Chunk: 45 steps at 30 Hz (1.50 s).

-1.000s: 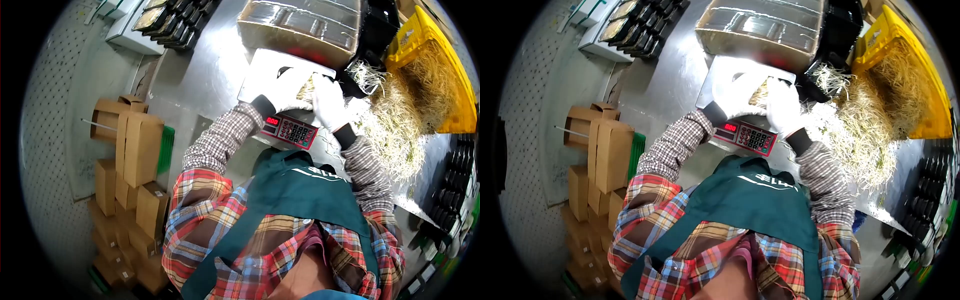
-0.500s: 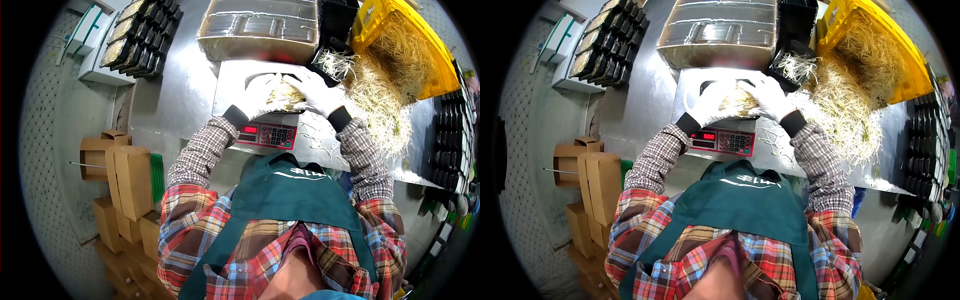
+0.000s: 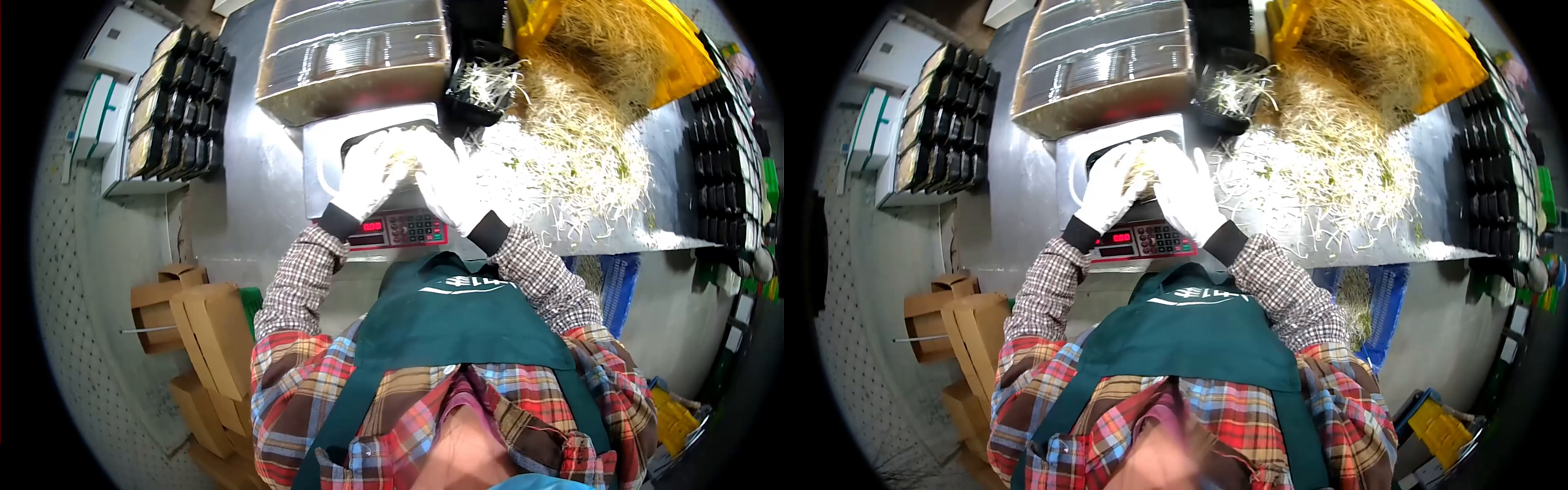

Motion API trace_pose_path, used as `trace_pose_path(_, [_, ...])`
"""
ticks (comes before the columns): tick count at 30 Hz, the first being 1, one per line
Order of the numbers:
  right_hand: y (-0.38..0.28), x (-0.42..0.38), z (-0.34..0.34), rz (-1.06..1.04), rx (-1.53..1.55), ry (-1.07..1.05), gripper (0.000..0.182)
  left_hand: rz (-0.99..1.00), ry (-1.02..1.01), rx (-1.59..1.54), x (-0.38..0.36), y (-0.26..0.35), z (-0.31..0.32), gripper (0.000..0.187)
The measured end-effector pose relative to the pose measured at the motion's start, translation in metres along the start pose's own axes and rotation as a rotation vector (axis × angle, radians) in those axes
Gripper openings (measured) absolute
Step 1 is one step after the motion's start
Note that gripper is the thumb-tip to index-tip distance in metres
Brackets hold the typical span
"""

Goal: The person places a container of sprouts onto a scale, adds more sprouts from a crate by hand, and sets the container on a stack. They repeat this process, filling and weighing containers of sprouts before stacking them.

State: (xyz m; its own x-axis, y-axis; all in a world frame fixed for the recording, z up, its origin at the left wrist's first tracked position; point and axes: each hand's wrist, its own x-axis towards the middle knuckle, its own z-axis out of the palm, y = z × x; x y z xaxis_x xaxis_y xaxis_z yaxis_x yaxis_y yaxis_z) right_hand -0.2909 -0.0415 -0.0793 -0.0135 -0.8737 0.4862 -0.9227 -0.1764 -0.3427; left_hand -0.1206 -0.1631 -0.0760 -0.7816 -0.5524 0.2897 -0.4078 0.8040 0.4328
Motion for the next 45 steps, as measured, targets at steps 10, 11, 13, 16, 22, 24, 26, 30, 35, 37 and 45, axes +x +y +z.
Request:
trace_pose_path(10, [0.091, -0.154, -0.061, 0.360, -0.067, -0.456, 0.112, -0.090, 0.018, 0.093, 0.004, -0.005, -0.003, 0.069])
trace_pose_path(11, [0.088, -0.162, -0.050, 0.284, -0.011, -0.442, 0.116, -0.112, 0.006, 0.110, 0.004, -0.005, -0.002, 0.070])
trace_pose_path(13, [0.088, -0.158, -0.024, 0.261, -0.027, -0.450, 0.114, -0.067, 0.002, 0.105, 0.005, -0.009, 0.000, 0.072])
trace_pose_path(16, [0.123, -0.152, 0.011, 0.234, -0.005, -0.294, 0.047, -0.068, -0.007, 0.030, 0.008, -0.007, -0.002, 0.071])
trace_pose_path(22, [0.204, -0.143, -0.037, 0.366, -0.148, -0.002, 0.062, -0.098, -0.021, 0.081, 0.010, -0.005, 0.000, 0.068])
trace_pose_path(24, [0.221, -0.136, -0.050, 0.390, -0.319, -0.032, 0.092, -0.104, -0.019, 0.074, 0.010, -0.004, 0.001, 0.068])
trace_pose_path(26, [0.242, -0.141, -0.040, 0.371, -0.411, -0.089, 0.108, -0.112, -0.020, 0.087, 0.010, -0.001, 0.000, 0.067])
trace_pose_path(30, [0.250, -0.120, -0.033, 0.550, -0.412, -0.311, 0.063, -0.154, -0.045, 0.112, 0.009, -0.002, 0.002, 0.067])
trace_pose_path(35, [0.255, -0.123, -0.056, 0.365, -0.172, -0.177, 0.017, -0.188, -0.065, 0.098, 0.010, 0.003, 0.000, 0.068])
trace_pose_path(37, [0.244, -0.120, -0.074, 0.273, -0.046, -0.168, 0.015, -0.253, -0.121, 0.063, 0.014, 0.010, -0.006, 0.066])
trace_pose_path(45, [0.203, -0.137, -0.052, 0.233, -0.180, -0.556, 0.117, -0.288, -0.143, 0.176, 0.009, -0.003, -0.008, 0.079])
